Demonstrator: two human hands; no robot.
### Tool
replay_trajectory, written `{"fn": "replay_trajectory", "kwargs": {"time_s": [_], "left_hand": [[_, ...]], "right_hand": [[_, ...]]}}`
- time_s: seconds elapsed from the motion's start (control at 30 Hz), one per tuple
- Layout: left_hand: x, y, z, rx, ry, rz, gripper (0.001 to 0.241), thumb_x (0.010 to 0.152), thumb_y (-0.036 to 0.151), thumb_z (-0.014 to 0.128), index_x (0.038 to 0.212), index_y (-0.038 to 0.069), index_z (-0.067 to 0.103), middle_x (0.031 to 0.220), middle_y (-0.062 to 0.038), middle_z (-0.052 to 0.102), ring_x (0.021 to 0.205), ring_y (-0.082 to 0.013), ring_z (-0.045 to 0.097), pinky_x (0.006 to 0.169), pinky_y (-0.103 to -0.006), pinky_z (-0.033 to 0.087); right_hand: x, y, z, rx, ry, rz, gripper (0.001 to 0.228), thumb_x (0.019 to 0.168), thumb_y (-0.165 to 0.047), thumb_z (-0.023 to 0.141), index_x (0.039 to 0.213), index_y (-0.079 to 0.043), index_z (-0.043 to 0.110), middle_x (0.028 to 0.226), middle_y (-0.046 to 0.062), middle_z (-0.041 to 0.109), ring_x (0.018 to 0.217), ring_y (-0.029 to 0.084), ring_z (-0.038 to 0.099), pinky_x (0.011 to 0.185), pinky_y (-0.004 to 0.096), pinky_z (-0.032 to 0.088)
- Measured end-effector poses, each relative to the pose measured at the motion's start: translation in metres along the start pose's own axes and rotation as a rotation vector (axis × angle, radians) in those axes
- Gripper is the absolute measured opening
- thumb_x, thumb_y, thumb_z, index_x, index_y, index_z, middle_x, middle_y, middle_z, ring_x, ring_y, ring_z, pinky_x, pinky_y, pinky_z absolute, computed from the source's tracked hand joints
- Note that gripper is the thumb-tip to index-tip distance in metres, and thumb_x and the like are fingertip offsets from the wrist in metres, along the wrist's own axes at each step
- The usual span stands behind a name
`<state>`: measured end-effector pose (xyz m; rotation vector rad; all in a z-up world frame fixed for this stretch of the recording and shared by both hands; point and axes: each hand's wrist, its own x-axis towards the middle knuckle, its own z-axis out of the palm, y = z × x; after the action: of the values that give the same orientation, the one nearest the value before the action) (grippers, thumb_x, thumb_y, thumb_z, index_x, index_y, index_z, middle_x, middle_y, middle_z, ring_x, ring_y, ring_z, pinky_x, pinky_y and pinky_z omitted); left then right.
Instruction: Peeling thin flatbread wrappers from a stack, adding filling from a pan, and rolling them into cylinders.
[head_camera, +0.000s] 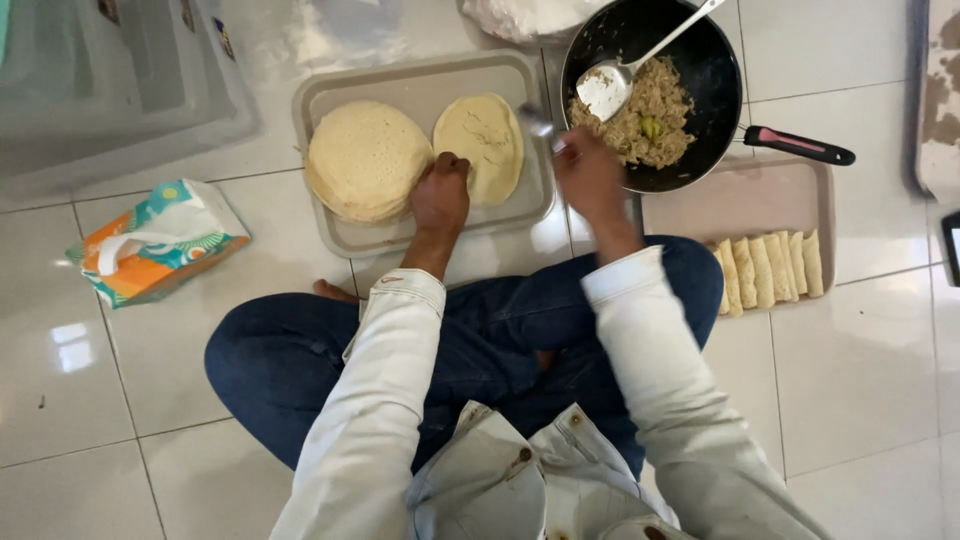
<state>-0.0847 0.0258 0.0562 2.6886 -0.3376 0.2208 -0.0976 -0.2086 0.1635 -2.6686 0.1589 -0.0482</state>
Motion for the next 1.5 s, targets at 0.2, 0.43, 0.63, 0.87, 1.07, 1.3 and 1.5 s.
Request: {"fn": "replay_trajectory", "kwargs": {"time_s": [0.2,0.43,0.63,0.87,1.07,1.3,1.5], "left_hand": [[0.003,-0.003,0.020,0.097,-0.023,0.071,0.016,0.072,0.002,0.073,0.085,0.010,0.074,0.094,-0.008,0.063,0.071,-0.0321,0.064,0.038,-0.0415,0.052],[0.000,0.002,0.005,0.063,0.047,0.061,0.006,0.085,0.015,0.068,0.086,0.019,0.073,0.089,-0.003,0.059,0.081,-0.0281,0.069,0.057,-0.0424,0.062],[0.002,0.001,0.002,0.014,-0.061,0.000,0.011,0.093,0.018,0.064,0.098,0.022,0.073,0.095,-0.002,0.059,0.087,-0.0280,0.069,0.061,-0.0451,0.064],[0.007,0.002,0.005,0.029,-0.142,-0.069,0.044,0.090,0.009,0.060,0.133,0.019,0.067,0.107,-0.007,0.068,0.087,-0.0329,0.074,0.066,-0.0492,0.065],[0.008,0.004,0.004,0.030,-0.127,-0.102,0.045,0.089,0.010,0.063,0.134,0.017,0.066,0.114,-0.007,0.066,0.087,-0.0327,0.075,0.068,-0.0471,0.066],[0.009,-0.006,0.003,0.006,-0.136,-0.155,0.038,0.091,0.013,0.066,0.129,0.018,0.068,0.109,-0.004,0.067,0.085,-0.0295,0.077,0.067,-0.0427,0.066],[0.013,-0.009,0.007,0.035,-0.131,-0.192,0.040,0.087,0.014,0.074,0.126,0.020,0.069,0.103,-0.002,0.067,0.084,-0.0268,0.077,0.066,-0.0420,0.066]], "right_hand": [[0.048,0.085,-0.088,-0.249,-0.119,0.053,0.028,0.090,-0.006,0.068,0.115,-0.012,0.079,0.109,0.017,0.076,0.090,0.037,0.072,0.074,0.048,0.056],[0.044,0.136,-0.046,-0.381,-0.127,-0.051,0.018,0.101,-0.021,0.062,0.096,-0.011,0.075,0.086,0.017,0.071,0.083,0.035,0.071,0.072,0.042,0.057],[0.047,0.129,-0.042,-0.328,-0.241,-0.008,0.025,0.103,-0.024,0.060,0.099,-0.002,0.071,0.090,0.019,0.068,0.088,0.040,0.067,0.072,0.046,0.054],[0.054,0.140,-0.037,-0.298,-0.264,-0.028,0.025,0.105,-0.037,0.064,0.114,-0.016,0.075,0.100,0.012,0.071,0.094,0.036,0.070,0.070,0.047,0.060],[0.060,0.108,-0.031,-0.410,-0.384,-0.016,0.042,0.098,-0.040,0.065,0.119,-0.004,0.072,0.107,0.022,0.072,0.099,0.043,0.070,0.072,0.054,0.061],[0.078,0.066,-0.026,-0.455,-0.441,0.071,0.052,0.097,-0.048,0.062,0.116,-0.001,0.074,0.101,0.026,0.073,0.092,0.044,0.073,0.065,0.052,0.061],[0.072,0.060,-0.039,-0.386,-0.400,0.119,0.046,0.098,-0.046,0.064,0.114,-0.005,0.078,0.101,0.023,0.076,0.095,0.043,0.073,0.068,0.050,0.062]]}}
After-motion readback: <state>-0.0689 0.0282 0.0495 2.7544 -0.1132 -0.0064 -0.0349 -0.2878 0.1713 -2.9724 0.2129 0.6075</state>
